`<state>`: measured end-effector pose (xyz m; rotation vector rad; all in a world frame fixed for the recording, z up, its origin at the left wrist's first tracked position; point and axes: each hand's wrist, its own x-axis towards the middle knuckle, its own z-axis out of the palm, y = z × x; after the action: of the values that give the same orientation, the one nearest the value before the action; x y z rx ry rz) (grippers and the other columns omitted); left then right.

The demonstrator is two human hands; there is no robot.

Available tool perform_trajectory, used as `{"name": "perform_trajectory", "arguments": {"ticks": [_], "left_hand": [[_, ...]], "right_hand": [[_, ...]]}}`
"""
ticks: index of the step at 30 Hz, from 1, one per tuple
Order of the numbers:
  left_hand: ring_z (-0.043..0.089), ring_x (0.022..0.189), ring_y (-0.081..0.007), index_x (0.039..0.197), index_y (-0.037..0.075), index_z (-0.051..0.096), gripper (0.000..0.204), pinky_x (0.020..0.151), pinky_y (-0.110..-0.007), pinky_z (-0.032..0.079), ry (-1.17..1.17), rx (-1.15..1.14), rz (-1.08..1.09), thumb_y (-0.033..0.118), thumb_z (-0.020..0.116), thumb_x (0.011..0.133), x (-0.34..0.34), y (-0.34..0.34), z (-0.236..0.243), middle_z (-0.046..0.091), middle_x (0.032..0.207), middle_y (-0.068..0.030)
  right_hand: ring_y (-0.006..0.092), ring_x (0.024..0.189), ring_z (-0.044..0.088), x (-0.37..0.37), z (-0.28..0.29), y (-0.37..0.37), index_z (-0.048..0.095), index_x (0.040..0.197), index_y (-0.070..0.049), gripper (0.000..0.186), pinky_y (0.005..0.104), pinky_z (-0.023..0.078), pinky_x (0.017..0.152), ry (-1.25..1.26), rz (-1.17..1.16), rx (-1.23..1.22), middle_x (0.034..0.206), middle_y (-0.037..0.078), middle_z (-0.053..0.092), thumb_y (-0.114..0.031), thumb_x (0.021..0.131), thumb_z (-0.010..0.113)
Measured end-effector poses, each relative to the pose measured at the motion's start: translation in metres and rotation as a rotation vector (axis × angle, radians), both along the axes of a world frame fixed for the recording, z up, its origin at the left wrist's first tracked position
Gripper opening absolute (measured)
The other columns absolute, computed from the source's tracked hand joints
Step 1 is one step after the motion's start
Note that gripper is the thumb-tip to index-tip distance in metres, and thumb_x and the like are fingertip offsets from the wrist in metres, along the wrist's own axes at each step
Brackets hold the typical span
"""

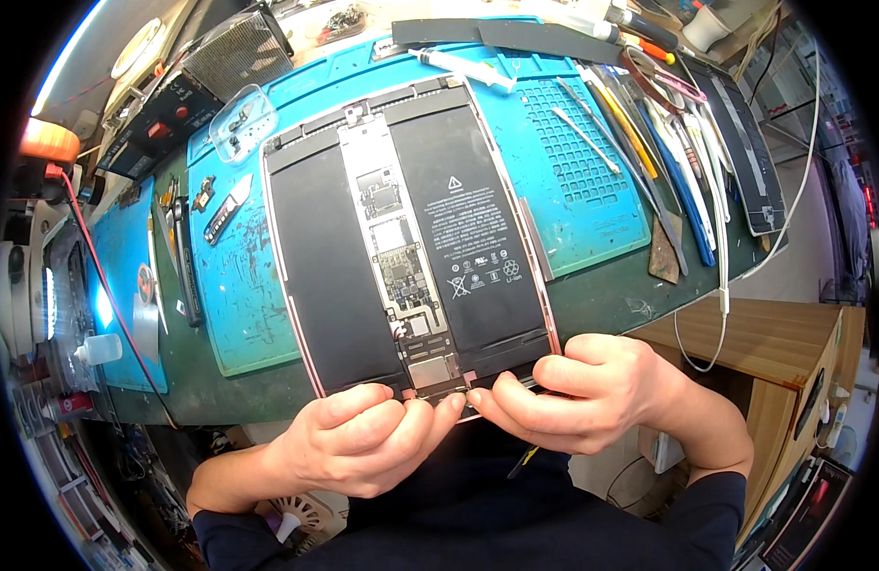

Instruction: The person uses a screwdriver to remove screws from a tablet's internal frame, then detaches the display assembly and sets it aside. They continue to unscrew and remove internal components, then reattach the display and align it with the tablet body.

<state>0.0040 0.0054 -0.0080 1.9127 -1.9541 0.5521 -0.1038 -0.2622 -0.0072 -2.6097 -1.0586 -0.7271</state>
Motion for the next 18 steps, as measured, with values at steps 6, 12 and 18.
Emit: {"name": "perform_trajectory", "arguments": {"ticks": [6,12,18], "left_hand": [[0.052,0.093,-0.0104,0.112,0.011,0.082,0.034,0.087,-0.026,0.048,0.026,-0.004,-0.005,0.014,0.078,0.078,0.0002,-0.0007,-0.0005,0.062,0.104,0.0049],[0.054,0.084,-0.0128,0.107,0.009,0.083,0.035,0.082,-0.027,0.049,0.099,-0.066,0.024,0.012,0.079,0.073,-0.0017,-0.0028,-0.003,0.062,0.101,0.0024],[0.054,0.082,-0.0141,0.105,0.007,0.083,0.036,0.081,-0.029,0.049,0.163,-0.029,0.035,0.01,0.08,0.07,-0.0012,-0.0044,0.0038,0.062,0.1,0.0009]], "right_hand": [[0.0051,0.068,0.048,0.0008,0.0003,0.0001,0.081,0.11,-0.012,0.033,0.0204,0.034,0.054,0.003,0.001,0.005,0.105,-0.007,0.063,-0.013,0.078,0.073],[0.0056,0.069,0.048,0.0003,0.0001,0.0004,0.081,0.11,-0.013,0.033,0.0209,0.034,0.055,0.001,-0.002,0.009,0.105,-0.008,0.063,-0.013,0.078,0.074],[0.0056,0.07,0.048,0.0003,0.0003,0.0002,0.081,0.11,-0.013,0.033,0.0209,0.034,0.055,-0.007,-0.006,0.003,0.105,-0.008,0.063,-0.013,0.078,0.075]]}}
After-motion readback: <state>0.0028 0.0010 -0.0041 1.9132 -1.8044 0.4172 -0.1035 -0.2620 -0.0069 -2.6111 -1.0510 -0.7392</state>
